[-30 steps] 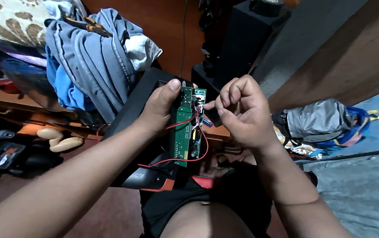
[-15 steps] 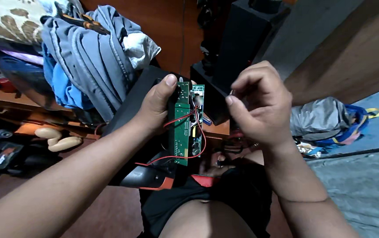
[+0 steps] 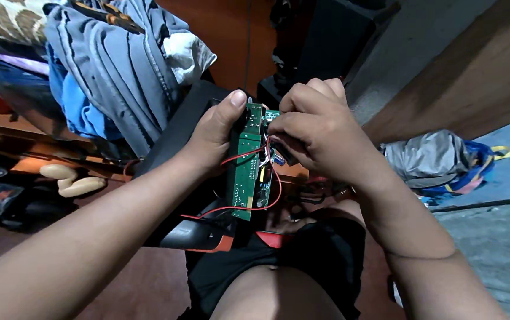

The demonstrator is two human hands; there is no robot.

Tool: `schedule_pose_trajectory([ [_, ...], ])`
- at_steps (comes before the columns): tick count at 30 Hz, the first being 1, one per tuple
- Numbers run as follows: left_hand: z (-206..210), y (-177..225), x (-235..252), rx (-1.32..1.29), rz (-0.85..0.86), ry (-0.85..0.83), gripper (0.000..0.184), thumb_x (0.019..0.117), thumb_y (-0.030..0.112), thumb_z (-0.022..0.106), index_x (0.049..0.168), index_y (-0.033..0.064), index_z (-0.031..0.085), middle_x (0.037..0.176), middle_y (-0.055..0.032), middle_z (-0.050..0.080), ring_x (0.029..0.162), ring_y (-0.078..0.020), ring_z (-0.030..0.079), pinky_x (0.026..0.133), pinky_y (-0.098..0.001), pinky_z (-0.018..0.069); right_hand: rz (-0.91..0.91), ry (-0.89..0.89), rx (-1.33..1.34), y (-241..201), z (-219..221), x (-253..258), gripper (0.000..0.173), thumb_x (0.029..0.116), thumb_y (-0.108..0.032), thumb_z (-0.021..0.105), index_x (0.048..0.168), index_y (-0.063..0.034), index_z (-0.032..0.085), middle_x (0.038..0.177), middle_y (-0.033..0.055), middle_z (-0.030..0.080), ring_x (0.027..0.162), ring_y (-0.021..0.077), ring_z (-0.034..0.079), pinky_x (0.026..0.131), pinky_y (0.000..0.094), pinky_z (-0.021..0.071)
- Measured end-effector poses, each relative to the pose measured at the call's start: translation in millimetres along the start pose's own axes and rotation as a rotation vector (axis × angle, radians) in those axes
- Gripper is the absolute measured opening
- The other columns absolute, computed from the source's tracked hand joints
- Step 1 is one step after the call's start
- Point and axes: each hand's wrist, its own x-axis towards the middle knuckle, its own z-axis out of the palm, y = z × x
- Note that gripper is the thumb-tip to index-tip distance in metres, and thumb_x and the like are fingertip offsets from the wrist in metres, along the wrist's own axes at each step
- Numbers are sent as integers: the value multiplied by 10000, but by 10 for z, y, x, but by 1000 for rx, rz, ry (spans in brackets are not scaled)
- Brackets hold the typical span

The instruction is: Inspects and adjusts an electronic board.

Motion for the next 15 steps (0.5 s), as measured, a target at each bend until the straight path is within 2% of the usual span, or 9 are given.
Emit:
schedule_pose_trajectory([
  [3,3,8,6,7,-13,6,395,1021,562,502,986,208,673,836,61,739,775,-27,716,710,-219,623,-11,8,-8,17,34,7,164,1004,-179,612,986,-117,763,960,69,656,909,252,585,864,484,394],
  [6,53,61,-6,62,-26,48,344,1077,446,390,977,221,631,818,89,720,761,-5,700,698,-198,611,20,37,11,34,59,2,170,1005,-180,607,976,-100,754,959,82,651,920,261,586,862,494,383],
  [9,106,95,-14,82,-52,113,359,1094,371,334,961,220,631,797,100,722,742,7,701,683,-189,611,5,66,5,17,126,-14,159,997,-153,605,975,-80,744,951,97,654,910,265,601,864,502,390],
  [15,106,85,-11,33,-100,113,393,1095,378,339,951,183,648,797,52,730,740,-34,713,682,-228,624,39,111,80,67,239,-71,195,1017,-169,575,963,-75,736,955,97,646,916,242,601,864,493,384],
])
